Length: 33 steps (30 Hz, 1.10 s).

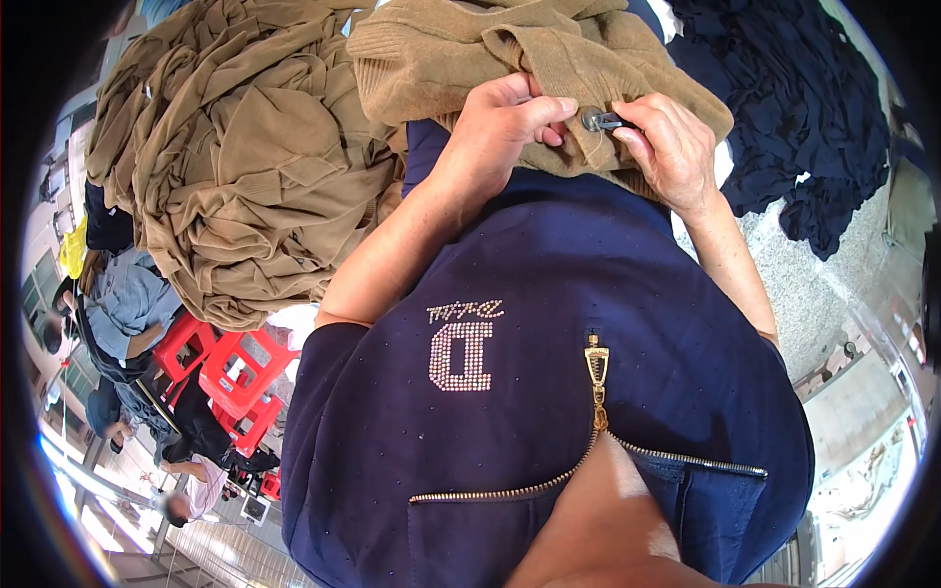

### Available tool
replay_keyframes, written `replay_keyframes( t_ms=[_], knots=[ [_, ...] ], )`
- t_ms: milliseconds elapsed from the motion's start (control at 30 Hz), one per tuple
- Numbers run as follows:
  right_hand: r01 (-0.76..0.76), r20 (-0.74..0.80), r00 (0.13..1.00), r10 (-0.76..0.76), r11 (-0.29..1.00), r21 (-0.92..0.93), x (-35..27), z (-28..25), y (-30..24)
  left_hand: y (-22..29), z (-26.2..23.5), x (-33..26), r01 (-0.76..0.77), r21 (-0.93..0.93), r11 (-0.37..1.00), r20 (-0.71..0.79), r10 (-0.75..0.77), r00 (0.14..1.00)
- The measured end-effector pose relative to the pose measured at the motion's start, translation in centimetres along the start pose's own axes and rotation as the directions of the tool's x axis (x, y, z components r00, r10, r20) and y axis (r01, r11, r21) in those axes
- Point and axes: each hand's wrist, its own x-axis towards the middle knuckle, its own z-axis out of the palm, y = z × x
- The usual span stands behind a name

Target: Trimming loose threads and excess fabric from brown buttoned garments using small scissors.

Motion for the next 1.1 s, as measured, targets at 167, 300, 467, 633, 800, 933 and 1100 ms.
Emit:
replay_keyframes(
  t_ms=[167, 300, 467, 633, 800, 933, 1100],
  knots=[
    [0.039, -0.043, 0.998, -0.04, 0.999, -0.004, 0.1, 0.5, -0.5, 0.0, 0.3, -0.1, 0.001, 0.018, 1.0, -0.009, -0.001, 1.0],
    [0.038, -0.042, 0.998, -0.038, 0.999, -0.007, 0.0, 0.6, -0.6, -0.1, 0.2, 0.0, 0.011, 0.009, 1.0, 0.011, -0.011, 1.0],
    [-0.325, -0.161, 0.893, 0.42, 0.849, 0.417, -0.3, 1.2, -0.7, 0.0, 0.4, 0.2, -0.003, -0.079, 0.997, -0.008, 0.003, 1.0],
    [-0.136, -0.049, 0.988, 0.148, 0.971, 0.195, 1.8, -0.1, -1.9, 0.2, 0.5, 0.6, -0.011, -0.149, 0.989, -0.021, 0.008, 1.0],
    [-0.274, 0.084, 0.961, 0.264, 0.95, 0.149, 2.4, 0.5, -3.1, -1.0, 0.9, 0.7, -0.041, -0.147, 0.988, -0.043, 0.035, 0.998],
    [-0.49, 0.166, 0.866, 0.472, 0.731, 0.475, 0.8, 0.8, -1.5, -1.0, -0.3, 0.6, -0.029, -0.054, 0.998, 0.063, 0.032, 0.997],
    [-0.443, 0.101, 0.894, 0.436, 0.833, 0.331, 0.3, 0.4, -0.9, 2.5, -2.9, -0.7, -0.293, 0.338, 0.894, -0.05, 0.328, 0.943]
  ],
)
